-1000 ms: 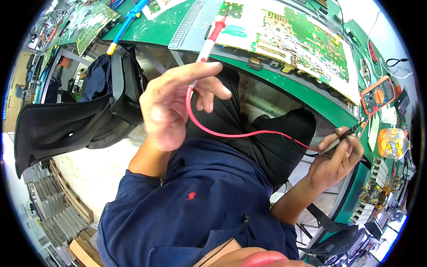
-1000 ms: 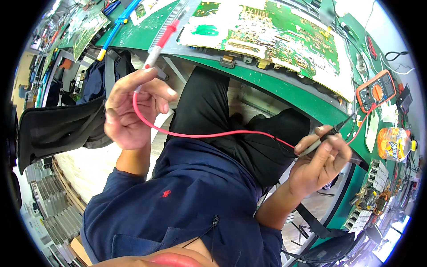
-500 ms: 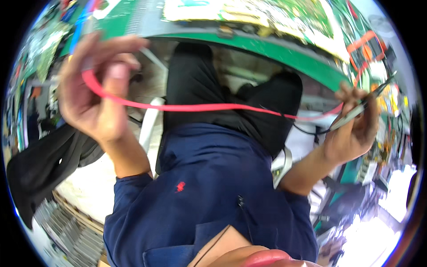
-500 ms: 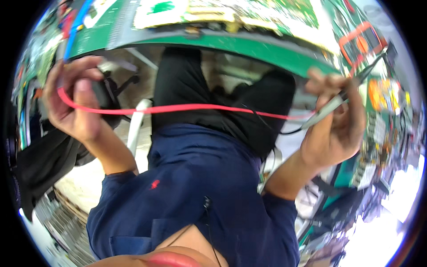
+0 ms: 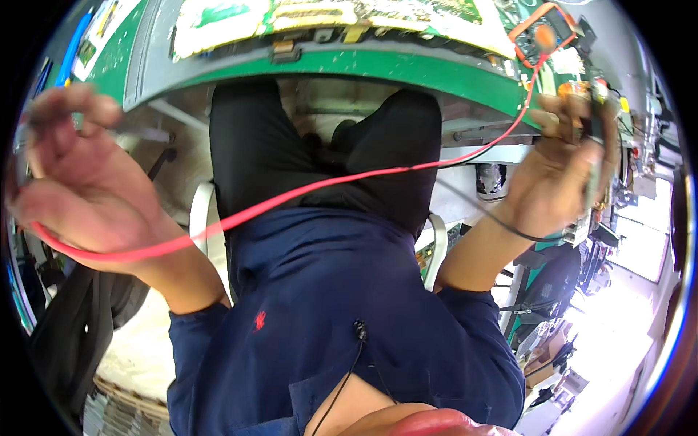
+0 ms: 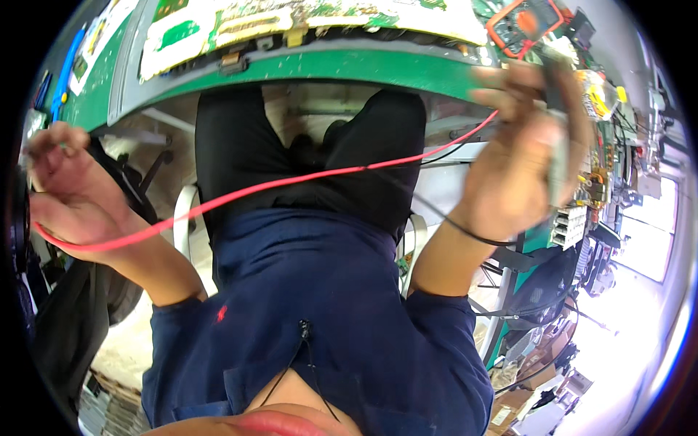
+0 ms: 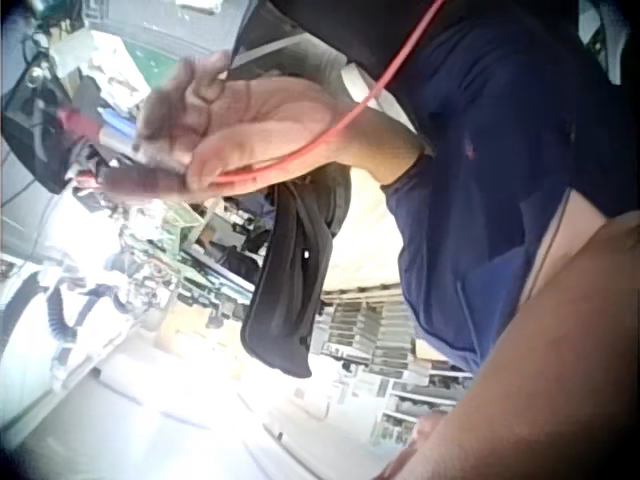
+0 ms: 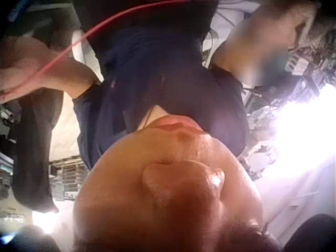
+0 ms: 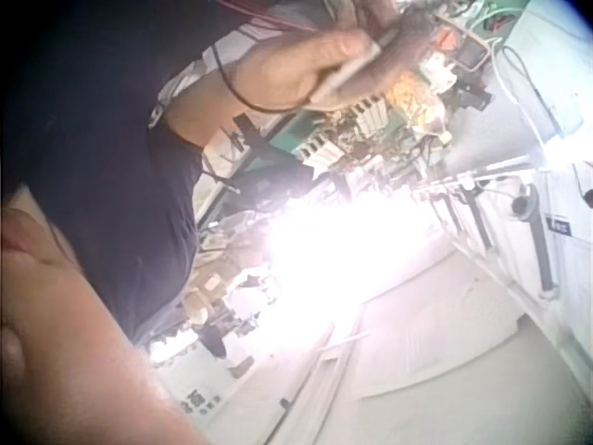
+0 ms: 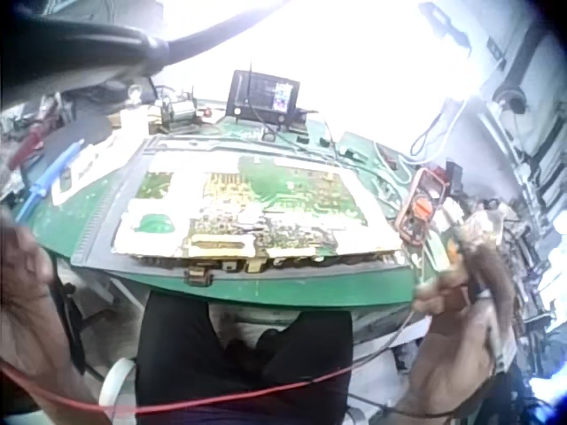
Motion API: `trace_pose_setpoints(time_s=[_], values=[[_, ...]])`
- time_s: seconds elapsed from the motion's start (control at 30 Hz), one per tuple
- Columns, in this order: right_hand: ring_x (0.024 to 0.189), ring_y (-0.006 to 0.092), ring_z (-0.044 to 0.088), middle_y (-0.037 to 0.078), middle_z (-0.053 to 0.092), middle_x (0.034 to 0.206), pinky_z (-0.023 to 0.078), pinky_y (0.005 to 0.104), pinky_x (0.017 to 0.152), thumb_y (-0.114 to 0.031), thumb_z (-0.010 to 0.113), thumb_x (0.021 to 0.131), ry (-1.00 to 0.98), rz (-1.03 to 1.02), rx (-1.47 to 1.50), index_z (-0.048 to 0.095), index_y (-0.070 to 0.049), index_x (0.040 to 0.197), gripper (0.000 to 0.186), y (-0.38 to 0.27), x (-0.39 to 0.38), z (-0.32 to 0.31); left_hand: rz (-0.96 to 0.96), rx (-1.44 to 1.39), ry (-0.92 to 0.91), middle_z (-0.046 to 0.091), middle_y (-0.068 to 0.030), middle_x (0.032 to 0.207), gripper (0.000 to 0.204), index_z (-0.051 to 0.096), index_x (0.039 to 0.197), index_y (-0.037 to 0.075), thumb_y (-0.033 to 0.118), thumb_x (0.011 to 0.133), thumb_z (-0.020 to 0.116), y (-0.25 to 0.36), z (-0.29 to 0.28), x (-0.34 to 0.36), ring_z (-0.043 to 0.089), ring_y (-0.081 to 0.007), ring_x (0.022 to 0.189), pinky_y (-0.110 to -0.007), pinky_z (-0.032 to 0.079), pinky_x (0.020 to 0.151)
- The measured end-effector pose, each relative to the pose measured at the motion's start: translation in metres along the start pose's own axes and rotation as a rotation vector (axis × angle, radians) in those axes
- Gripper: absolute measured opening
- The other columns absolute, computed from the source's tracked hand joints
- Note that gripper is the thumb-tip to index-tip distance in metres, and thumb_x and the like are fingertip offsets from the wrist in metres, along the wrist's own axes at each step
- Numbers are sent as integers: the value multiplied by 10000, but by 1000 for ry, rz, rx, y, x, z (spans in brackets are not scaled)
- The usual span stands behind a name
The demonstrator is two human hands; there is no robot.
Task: The person uses probes from a multimeter to test different contact points on various printed circuit boards and electronic components on a workbench.
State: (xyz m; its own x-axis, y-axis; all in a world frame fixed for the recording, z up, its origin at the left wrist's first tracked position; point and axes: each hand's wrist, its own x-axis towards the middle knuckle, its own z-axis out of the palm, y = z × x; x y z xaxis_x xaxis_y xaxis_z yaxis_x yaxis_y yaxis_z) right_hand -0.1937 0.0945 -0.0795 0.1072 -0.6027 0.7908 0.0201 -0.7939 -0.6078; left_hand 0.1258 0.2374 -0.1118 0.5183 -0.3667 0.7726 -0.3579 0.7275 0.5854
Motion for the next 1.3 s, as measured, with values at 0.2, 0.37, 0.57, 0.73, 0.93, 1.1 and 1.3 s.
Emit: trace_pose_setpoints(time_s=[0.2,0.37,0.57,0.73,0.93,1.1,1.3], values=[[867,180,669,159,693,906,516,274,792,6,620,863,-247,149,-107,546,63,1217,366,-9,-3,56,32,104,-397,619,-285,1050,286,558,1235,65,113,979,439,17,68,-37,642,-310,811,-332,530,638],[1047,245,618,273,523,1272,497,286,872,-16,485,933,-309,454,103,297,71,1420,529,-22,2,80,-27,-35,-545,651,-301,1003,308,653,1026,-9,-62,778,478,22,74,-32,664,-349,873,-375,527,747],[824,158,655,137,670,1032,507,254,737,44,521,869,-508,306,212,457,4,1350,487,-14,-17,96,99,272,-614,700,-189,998,350,720,950,11,-64,658,543,18,73,-27,626,-355,1049,-423,414,992],[847,185,651,142,669,948,502,280,777,107,483,813,-542,226,211,454,30,1335,528,-18,-28,103,75,210,-564,670,-175,1103,383,710,1022,28,-70,688,550,9,76,-32,600,-358,1106,-453,400,1019],[877,142,622,133,679,978,477,261,819,71,498,876,-525,266,174,449,33,1328,457,-19,-31,104,-12,206,-491,661,-152,1118,433,696,1071,43,-110,683,577,16,75,-36,580,-361,1131,-428,452,971],[849,126,629,144,662,1055,487,261,797,67,500,875,-549,198,33,448,19,1336,466,-25,-30,105,-48,156,-475,655,-142,1129,485,682,1095,49,-145,658,606,13,72,-37,597,-342,1108,-406,475,942],[732,217,646,175,559,1263,515,302,679,98,511,810,-540,43,-45,405,14,1368,574,-23,-31,115,-176,94,-429,664,-135,1050,472,674,1092,51,-118,655,617,15,69,-40,639,-314,987,-355,533,800]])
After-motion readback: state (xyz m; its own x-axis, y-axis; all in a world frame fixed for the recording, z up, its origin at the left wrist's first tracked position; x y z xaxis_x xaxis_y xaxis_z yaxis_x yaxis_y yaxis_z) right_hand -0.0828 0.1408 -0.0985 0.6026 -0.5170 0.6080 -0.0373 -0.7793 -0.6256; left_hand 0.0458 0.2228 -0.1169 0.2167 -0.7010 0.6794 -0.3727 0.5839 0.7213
